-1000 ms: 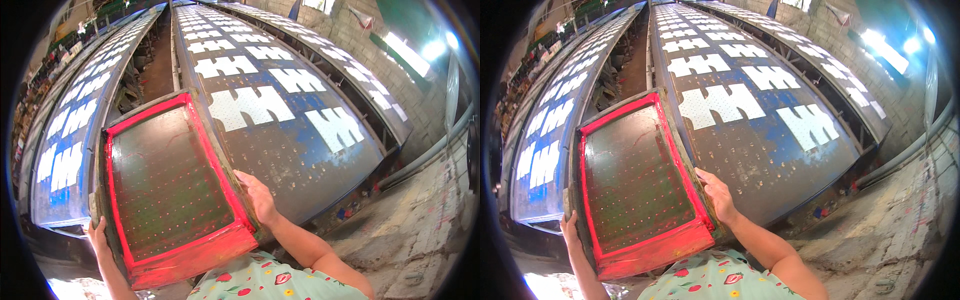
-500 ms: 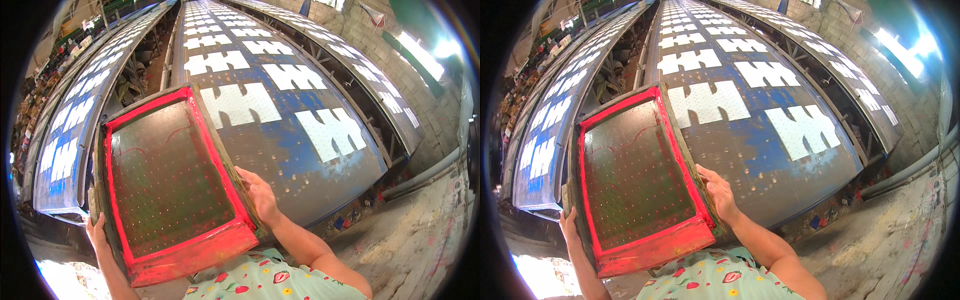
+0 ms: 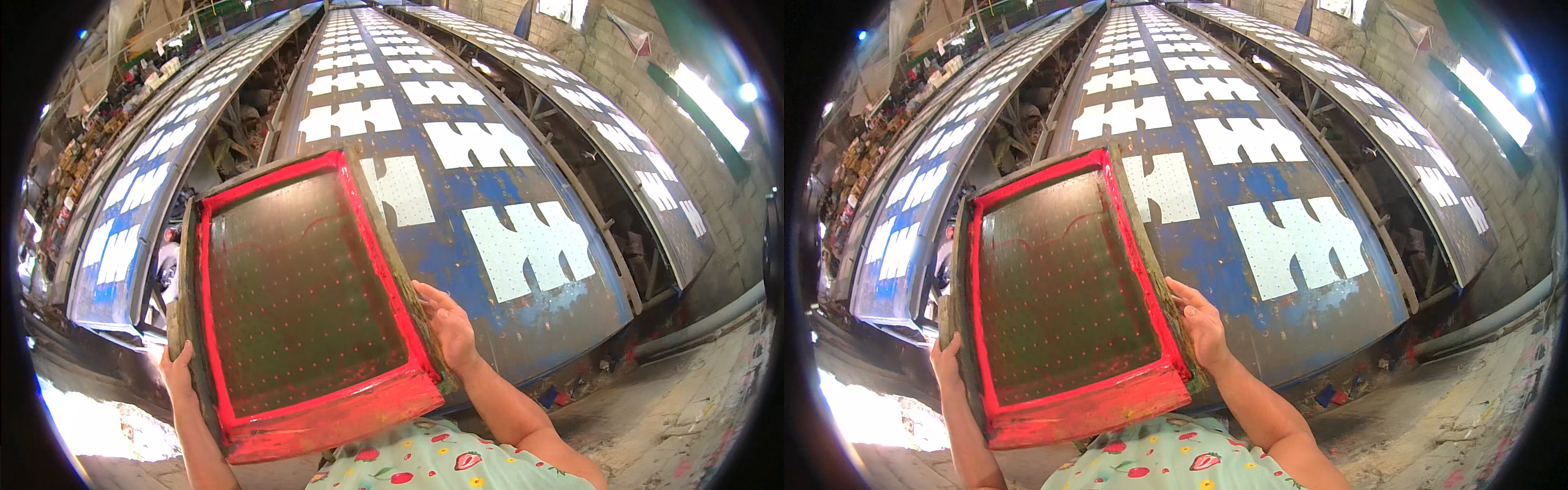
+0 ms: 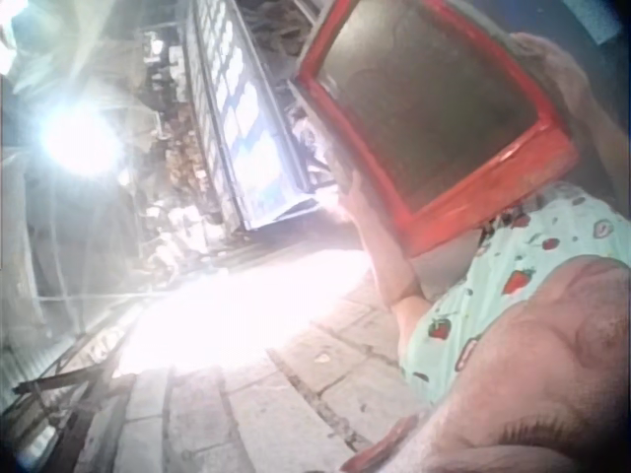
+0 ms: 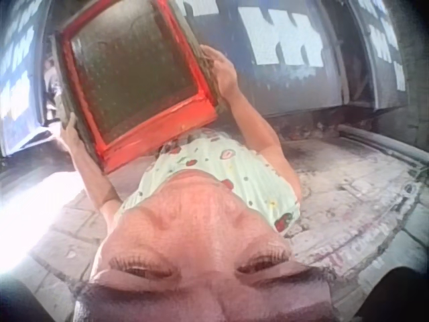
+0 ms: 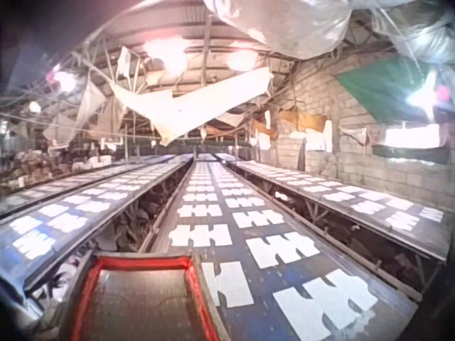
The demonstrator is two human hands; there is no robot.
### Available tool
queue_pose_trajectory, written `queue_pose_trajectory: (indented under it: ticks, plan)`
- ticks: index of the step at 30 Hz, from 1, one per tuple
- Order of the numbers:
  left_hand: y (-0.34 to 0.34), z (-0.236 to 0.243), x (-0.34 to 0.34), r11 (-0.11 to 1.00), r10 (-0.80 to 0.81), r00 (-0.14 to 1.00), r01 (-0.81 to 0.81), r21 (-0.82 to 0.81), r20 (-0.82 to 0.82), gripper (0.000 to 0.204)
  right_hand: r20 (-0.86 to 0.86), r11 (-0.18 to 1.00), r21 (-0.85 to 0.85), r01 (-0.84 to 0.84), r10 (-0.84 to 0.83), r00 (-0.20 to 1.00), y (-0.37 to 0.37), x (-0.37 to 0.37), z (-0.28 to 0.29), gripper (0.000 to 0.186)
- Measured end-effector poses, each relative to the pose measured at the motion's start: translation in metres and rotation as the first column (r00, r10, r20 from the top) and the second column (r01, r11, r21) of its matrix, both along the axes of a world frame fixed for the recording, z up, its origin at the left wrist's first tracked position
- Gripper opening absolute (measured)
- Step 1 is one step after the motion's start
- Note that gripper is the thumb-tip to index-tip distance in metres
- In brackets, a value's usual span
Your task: The person uses a red squeegee to pull red ink across a screen-printing frame placed over a patterned surface. The person repeatedly repositions the frame and pulls the squeegee to apply ink in successive passes.
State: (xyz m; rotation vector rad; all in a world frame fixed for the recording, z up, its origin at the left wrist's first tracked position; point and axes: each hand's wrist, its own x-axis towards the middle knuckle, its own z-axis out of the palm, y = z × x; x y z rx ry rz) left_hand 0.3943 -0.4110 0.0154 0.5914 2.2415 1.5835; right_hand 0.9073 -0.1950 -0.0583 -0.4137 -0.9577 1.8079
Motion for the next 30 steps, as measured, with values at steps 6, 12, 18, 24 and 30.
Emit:
queue_pose_trajectory:
  ticks: [6,12,18,24,30]
  plan:
    - [0.02,-0.05,-0.013,0.998,-0.046,0.995,0.041,0.053,0.087,0.036,0.134,0.999,0.004,0.039,-0.039,0.99,-0.001,0.011,0.012,0.081]
    - [0.06,-0.081,0.006,0.994,-0.094,0.98,0.084,0.064,0.174,0.039,0.176,0.994,0.033,0.101,-0.105,0.979,0.004,0.042,0.026,0.077]
    - [0.11,-0.069,0.056,0.987,-0.16,0.979,0.157,0.036,0.127,0.04,0.204,0.98,0.038,0.198,-0.201,0.958,0.011,0.103,0.016,0.078]
    - [0.148,-0.06,0.172,0.974,-0.215,0.971,0.206,0.09,0.106,0.04,0.189,0.972,0.058,0.228,-0.235,0.953,0.042,0.213,0.001,0.082]
    - [0.168,-0.053,0.323,0.993,-0.121,0.992,0.12,0.023,0.042,0.038,0.124,0.985,0.018,0.173,-0.173,0.977,0.085,0.347,-0.013,0.081]
